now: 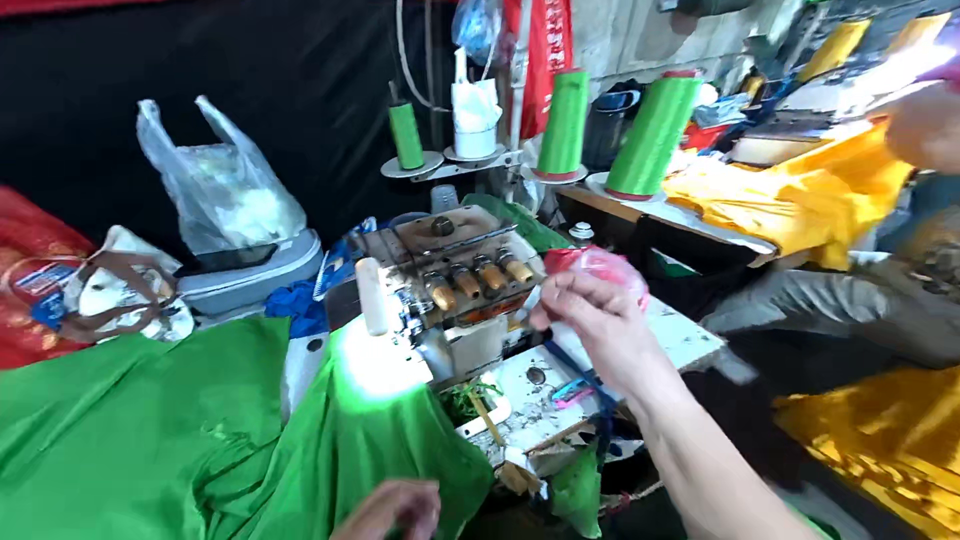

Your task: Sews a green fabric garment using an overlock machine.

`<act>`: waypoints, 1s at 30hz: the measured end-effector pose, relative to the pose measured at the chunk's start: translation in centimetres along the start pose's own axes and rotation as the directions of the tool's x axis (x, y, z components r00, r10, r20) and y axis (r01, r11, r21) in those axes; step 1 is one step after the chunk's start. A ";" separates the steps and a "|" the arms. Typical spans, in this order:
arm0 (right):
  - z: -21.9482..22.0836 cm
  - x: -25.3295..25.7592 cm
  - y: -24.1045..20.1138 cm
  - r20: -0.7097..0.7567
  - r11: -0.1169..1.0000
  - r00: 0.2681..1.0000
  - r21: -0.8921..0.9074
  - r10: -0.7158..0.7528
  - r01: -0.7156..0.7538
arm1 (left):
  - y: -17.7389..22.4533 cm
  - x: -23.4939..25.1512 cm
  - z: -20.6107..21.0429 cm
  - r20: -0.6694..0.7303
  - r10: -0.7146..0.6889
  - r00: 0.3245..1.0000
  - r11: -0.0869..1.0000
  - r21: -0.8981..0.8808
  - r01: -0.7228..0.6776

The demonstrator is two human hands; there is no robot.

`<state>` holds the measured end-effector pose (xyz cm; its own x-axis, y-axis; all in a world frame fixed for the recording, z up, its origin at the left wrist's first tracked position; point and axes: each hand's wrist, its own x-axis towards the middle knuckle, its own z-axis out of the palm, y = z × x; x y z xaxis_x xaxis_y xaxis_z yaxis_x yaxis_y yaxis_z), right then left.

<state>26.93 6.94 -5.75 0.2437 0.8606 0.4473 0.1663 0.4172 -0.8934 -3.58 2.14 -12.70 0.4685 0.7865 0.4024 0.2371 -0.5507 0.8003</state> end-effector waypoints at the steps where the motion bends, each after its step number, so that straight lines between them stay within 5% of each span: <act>1: 2.2 -1.2 0.0 0.071 0.996 0.998 0.085 -0.003 -0.003 | 0.1 1.1 0.0 -0.068 0.014 0.998 1.000 -0.023 -0.016; 6: 9.6 -5.7 1.4 0.260 0.976 0.964 0.218 -0.049 -0.009 | 0.6 4.2 0.1 -0.326 -0.078 0.942 0.965 -0.260 -0.010; 18: 11.0 -7.1 3.2 0.168 0.843 0.856 -0.159 -0.490 0.514 | 1.1 3.0 1.2 -0.302 -0.239 0.923 0.921 -0.370 0.118; 23: 10.2 -7.9 4.3 0.289 0.649 0.720 -0.312 -0.631 0.694 | 1.2 3.2 1.2 -0.204 -0.387 0.899 0.744 -0.646 0.173; 27: 9.8 -8.1 4.4 0.345 0.553 0.676 -0.395 -0.651 0.734 | 1.2 2.8 1.3 -0.196 -0.381 0.904 0.733 -0.660 0.165; 30: 9.5 -8.2 4.2 0.327 0.640 0.728 -0.347 -0.603 0.686 | 1.1 2.7 1.2 -0.217 -0.356 0.909 0.807 -0.562 0.182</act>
<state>16.50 4.41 -13.52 -0.2357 0.4704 0.8504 0.6052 0.7557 -0.2502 -1.01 3.34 -11.28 0.1571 0.9715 0.1775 -0.2022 -0.1443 0.9687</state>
